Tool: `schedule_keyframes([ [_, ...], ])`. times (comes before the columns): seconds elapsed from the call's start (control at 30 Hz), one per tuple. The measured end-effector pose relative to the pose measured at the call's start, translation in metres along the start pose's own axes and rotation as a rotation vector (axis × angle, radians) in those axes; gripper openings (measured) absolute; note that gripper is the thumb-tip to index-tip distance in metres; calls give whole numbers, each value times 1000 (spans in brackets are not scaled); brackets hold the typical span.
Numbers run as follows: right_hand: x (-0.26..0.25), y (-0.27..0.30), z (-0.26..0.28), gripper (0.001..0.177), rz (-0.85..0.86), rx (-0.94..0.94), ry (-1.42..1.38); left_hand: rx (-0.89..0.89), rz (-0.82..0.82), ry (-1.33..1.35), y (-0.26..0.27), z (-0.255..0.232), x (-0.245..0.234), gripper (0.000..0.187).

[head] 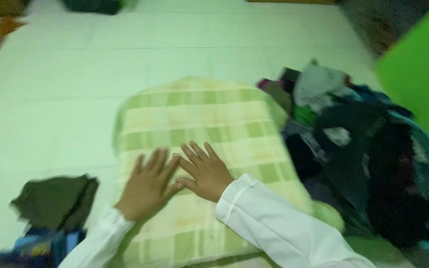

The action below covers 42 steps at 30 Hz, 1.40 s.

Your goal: Fold a t-shirt and a pair of trousers on a stack of pillows.

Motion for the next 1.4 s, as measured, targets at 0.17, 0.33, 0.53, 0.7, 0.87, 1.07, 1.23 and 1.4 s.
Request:
schedule_keyframes([
  [0.17,-27,48,-74,70,6,171,13,45,-2,-107,-5,-9,3,74],
  [0.33,-43,105,-137,64,-94,370,6,150,-31,-64,-30,-39,19,74],
  [0.53,-17,190,-237,73,-261,944,30,341,-40,13,-89,-82,44,78],
  [0.7,-8,238,-269,93,-114,1229,287,387,-19,84,-144,-127,40,75],
  [0.87,30,266,-310,76,-162,1295,177,365,-25,175,-158,-139,27,74],
  [1.07,-4,262,-344,33,-627,1400,-568,286,52,345,-158,-132,24,65],
  [1.23,-145,183,-240,39,-1009,724,-979,204,-94,642,-158,-118,30,64],
  [1.4,-151,109,-122,56,-673,199,-842,-206,18,584,-171,-147,1,86],
])
Point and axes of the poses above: each hand's wrist, its own y-axis away from the middle knuckle, its own x-axis out of the palm, z = x × y, the point moved 2 cm from there along -y, towards the middle knuckle, and after that the axes turned 15 degrees about x, right-handed, at the moved point
